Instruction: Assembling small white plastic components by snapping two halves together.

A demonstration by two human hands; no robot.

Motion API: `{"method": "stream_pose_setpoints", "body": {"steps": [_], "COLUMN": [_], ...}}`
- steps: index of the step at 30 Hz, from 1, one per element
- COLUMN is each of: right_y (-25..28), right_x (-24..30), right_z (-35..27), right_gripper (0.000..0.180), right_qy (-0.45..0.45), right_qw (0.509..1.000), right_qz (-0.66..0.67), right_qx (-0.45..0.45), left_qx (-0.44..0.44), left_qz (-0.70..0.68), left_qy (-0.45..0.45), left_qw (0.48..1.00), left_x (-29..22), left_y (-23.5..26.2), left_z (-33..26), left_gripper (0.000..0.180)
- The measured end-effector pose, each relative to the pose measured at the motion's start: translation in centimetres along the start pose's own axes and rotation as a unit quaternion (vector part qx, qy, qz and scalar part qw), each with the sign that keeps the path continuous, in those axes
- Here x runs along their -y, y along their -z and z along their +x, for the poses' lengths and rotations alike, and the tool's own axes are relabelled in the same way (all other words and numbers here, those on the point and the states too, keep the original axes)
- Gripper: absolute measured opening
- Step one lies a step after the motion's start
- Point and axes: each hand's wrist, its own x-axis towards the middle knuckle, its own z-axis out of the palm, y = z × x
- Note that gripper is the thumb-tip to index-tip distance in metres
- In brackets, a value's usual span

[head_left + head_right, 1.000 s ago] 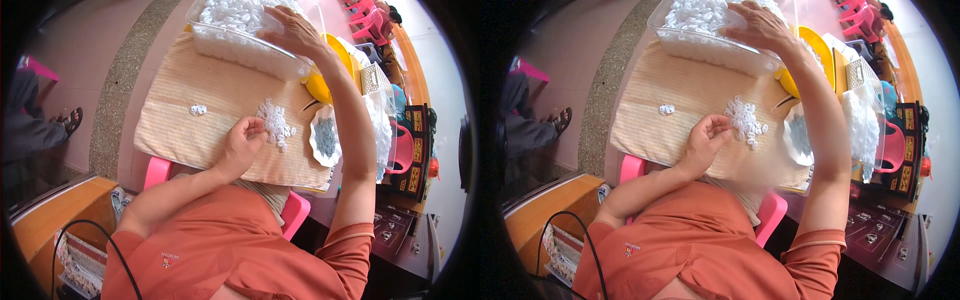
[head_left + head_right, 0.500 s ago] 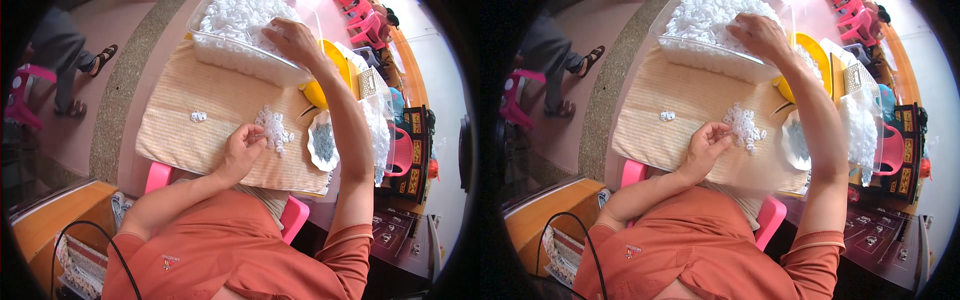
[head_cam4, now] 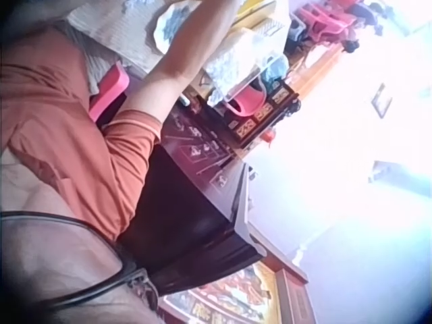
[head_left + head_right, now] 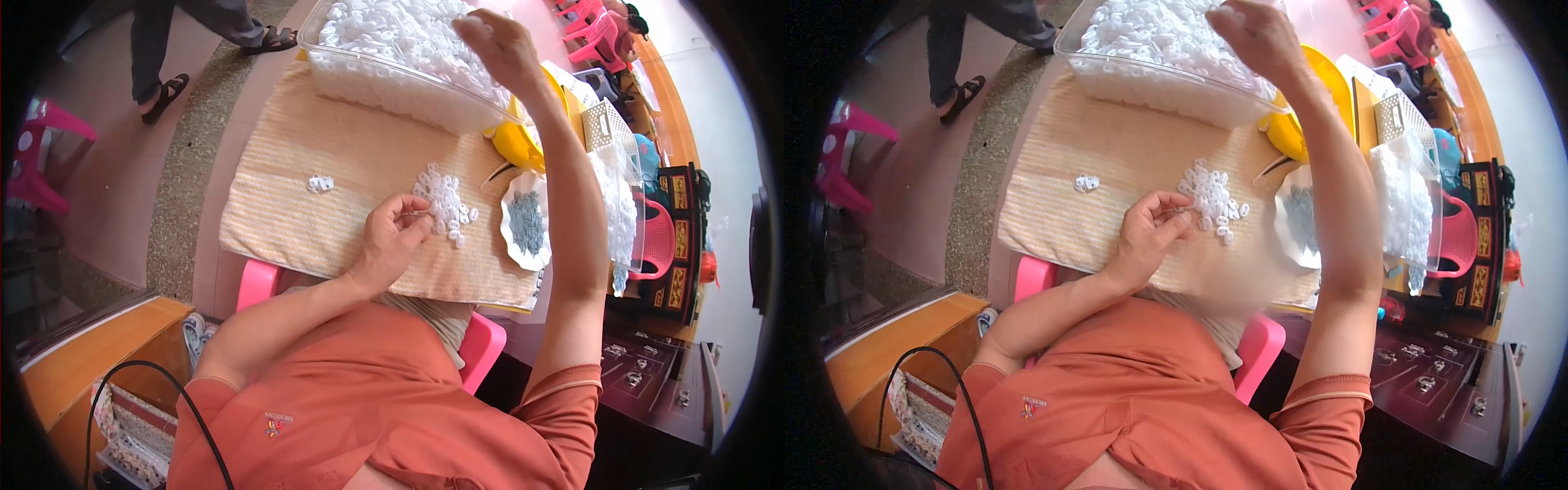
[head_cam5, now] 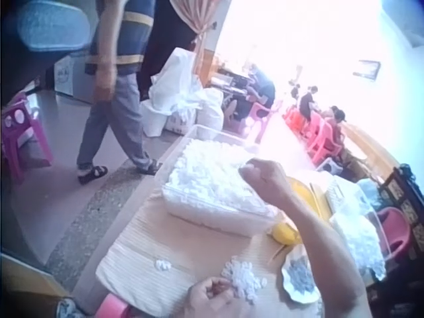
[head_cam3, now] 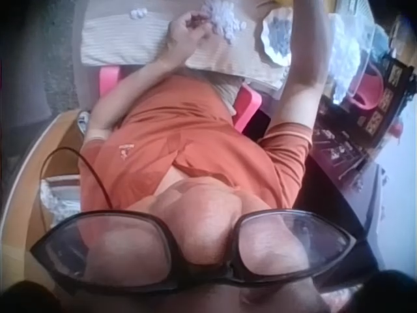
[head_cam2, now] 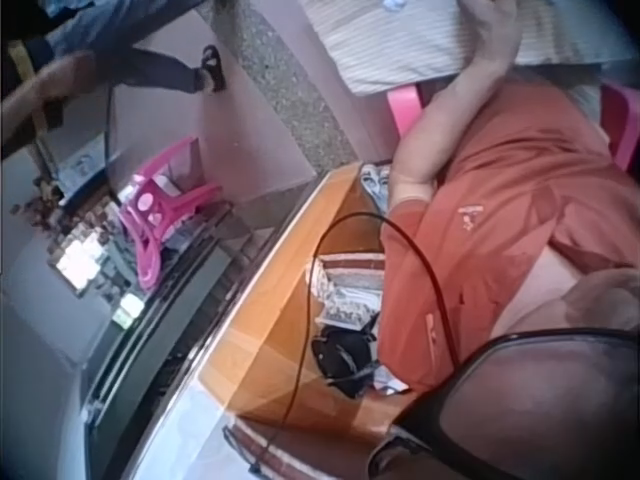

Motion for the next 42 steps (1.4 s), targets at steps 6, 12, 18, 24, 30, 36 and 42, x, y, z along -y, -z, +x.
{"method": "stream_pose_setpoints", "body": {"steps": [6,12,18,24,30,36,42], "right_y": [2.2,-1.9,-6.9,-7.4,-7.4,-7.4,-7.0], "right_x": [3.8,5.2,3.9,4.1,4.1,4.5,5.3], "right_z": [-4.3,-12.7,-18.2,-19.3,-19.6,-20.1,-20.2], "right_gripper": [0.03,0.018,0.015,0.016,0.015,0.02,0.022], "right_qy": [0.086,0.039,0.012,0.003,0.011,0.007,0.007], "right_qw": [0.991,0.997,0.995,0.99,0.986,0.988,0.985], "right_qz": [0.009,0.011,-0.1,-0.141,-0.163,-0.151,-0.171], "right_qx": [-0.103,-0.066,-0.022,0.009,0.018,0.007,0.007], "left_qx": [0.003,-0.004,-0.026,-0.03,-0.017,-0.018,-0.016], "left_qz": [0.013,-0.002,-0.025,-0.009,-0.014,-0.01,-0.005], "left_qy": [-0.005,-0.008,-0.029,-0.042,-0.031,-0.03,-0.031], "left_qw": [1.0,1.0,0.999,0.999,0.999,0.999,0.999], "left_x": [0.3,-0.1,0.3,0.5,0.5,0.2,0.3], "left_y": [0.5,0.2,0.1,0.6,0.7,0.6,0.7], "left_z": [0.2,0.1,0.3,0.5,0.6,0.4,0.4], "left_gripper": [0.026,0.023,0.023,0.025,0.026,0.028,0.028]}}
